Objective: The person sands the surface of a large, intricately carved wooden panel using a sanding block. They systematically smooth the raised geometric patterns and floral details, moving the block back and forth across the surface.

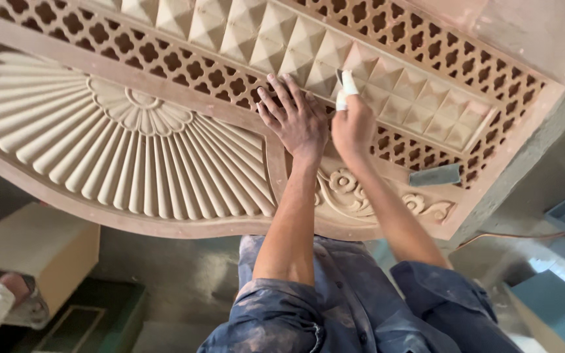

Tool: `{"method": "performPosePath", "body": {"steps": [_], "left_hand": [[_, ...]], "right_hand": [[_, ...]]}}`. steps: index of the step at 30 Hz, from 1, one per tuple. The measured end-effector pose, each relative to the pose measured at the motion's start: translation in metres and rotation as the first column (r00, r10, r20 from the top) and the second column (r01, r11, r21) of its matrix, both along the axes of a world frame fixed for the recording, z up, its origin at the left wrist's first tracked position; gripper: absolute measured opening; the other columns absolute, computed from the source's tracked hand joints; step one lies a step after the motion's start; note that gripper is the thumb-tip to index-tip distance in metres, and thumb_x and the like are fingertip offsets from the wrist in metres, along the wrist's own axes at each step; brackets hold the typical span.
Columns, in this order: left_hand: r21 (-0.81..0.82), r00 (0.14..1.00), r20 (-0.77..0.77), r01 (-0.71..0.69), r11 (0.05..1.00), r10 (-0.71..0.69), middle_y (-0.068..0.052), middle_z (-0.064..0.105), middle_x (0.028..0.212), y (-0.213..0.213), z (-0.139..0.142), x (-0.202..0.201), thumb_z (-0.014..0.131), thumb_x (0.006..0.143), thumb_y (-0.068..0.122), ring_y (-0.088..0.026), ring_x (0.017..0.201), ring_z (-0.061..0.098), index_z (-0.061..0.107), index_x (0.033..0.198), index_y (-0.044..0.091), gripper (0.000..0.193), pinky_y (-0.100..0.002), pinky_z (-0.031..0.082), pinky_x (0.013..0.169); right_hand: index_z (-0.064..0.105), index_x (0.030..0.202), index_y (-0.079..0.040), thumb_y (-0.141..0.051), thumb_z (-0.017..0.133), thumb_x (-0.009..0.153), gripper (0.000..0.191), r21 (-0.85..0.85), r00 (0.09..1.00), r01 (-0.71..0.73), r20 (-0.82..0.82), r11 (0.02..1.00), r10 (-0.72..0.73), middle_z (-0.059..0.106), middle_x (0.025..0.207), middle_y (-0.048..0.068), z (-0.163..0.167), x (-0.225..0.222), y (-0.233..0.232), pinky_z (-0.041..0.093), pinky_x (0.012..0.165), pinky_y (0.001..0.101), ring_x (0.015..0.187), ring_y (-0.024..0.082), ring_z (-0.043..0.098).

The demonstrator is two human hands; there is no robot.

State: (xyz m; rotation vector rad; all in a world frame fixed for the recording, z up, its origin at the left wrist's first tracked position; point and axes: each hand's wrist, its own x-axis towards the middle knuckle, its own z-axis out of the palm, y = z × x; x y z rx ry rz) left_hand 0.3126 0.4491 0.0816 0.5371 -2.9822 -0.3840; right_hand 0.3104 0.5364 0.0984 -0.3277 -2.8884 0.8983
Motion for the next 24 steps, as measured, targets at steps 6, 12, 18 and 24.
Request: {"method": "performPosePath", "body": {"steps": [6, 12, 18, 24], "left_hand": [[-0.064, 0.999, 0.007, 0.046, 0.997, -0.046, -0.016, 0.025, 0.169, -0.023, 0.012, 0.016, 0.045, 0.110, 0.038, -0.043, 0.156, 0.024, 0.031, 0.161, 0.009, 0.060, -0.056, 0.014, 0.129], [0.419, 0.989, -0.044, 0.144, 0.897, -0.138, -0.011, 0.045, 0.163, -0.073, 0.049, 0.040, 0.056, 0.109, 0.035, -0.042, 0.158, 0.031, 0.066, 0.131, 0.017, 0.030, -0.054, 0.026, 0.127], [0.908, 0.902, 0.344, -0.248, 0.338, -0.261, -0.020, 0.077, 0.102, -0.112, 0.053, 0.008, 0.064, 0.102, 0.027, -0.020, 0.080, 0.065, 0.076, 0.116, 0.001, 0.032, -0.036, 0.054, 0.071], [0.459, 0.677, -0.304, 0.721, 0.520, -0.670, -0.010, 0.072, 0.125, -0.124, 0.026, -0.070, 0.055, 0.097, 0.001, -0.022, 0.092, 0.067, 0.071, 0.127, 0.009, 0.035, -0.032, 0.059, 0.069]], "right_hand": [[0.067, 0.107, 0.005, -0.006, 0.057, 0.101, 0.017, -0.138, 0.988, 0.148, 0.065, 0.979, -0.141, 0.069, 0.091, 0.027, 0.022, 0.003, -0.054, 0.048, 0.073, 0.0501, 0.085, 0.043, 0.064], [0.063, 0.130, 0.005, -0.008, 0.050, 0.107, 0.030, -0.639, 0.882, 0.295, -0.104, 0.711, -0.460, 0.070, 0.122, 0.015, 0.044, 0.032, -0.082, 0.051, 0.093, 0.0388, 0.110, 0.024, 0.065], [0.067, 0.129, 0.010, -0.012, 0.053, 0.106, 0.034, -0.753, 0.742, 0.614, 0.448, 0.237, -0.500, 0.060, 0.106, 0.018, 0.029, 0.063, -0.139, 0.038, 0.073, 0.0375, 0.086, 0.025, 0.047], [0.047, 0.145, 0.004, -0.012, 0.057, 0.102, 0.047, 0.030, 0.791, 0.593, -0.206, 0.804, -0.576, 0.044, 0.159, 0.019, -0.001, 0.072, -0.116, 0.026, 0.123, 0.0578, 0.150, 0.036, 0.032]]}}
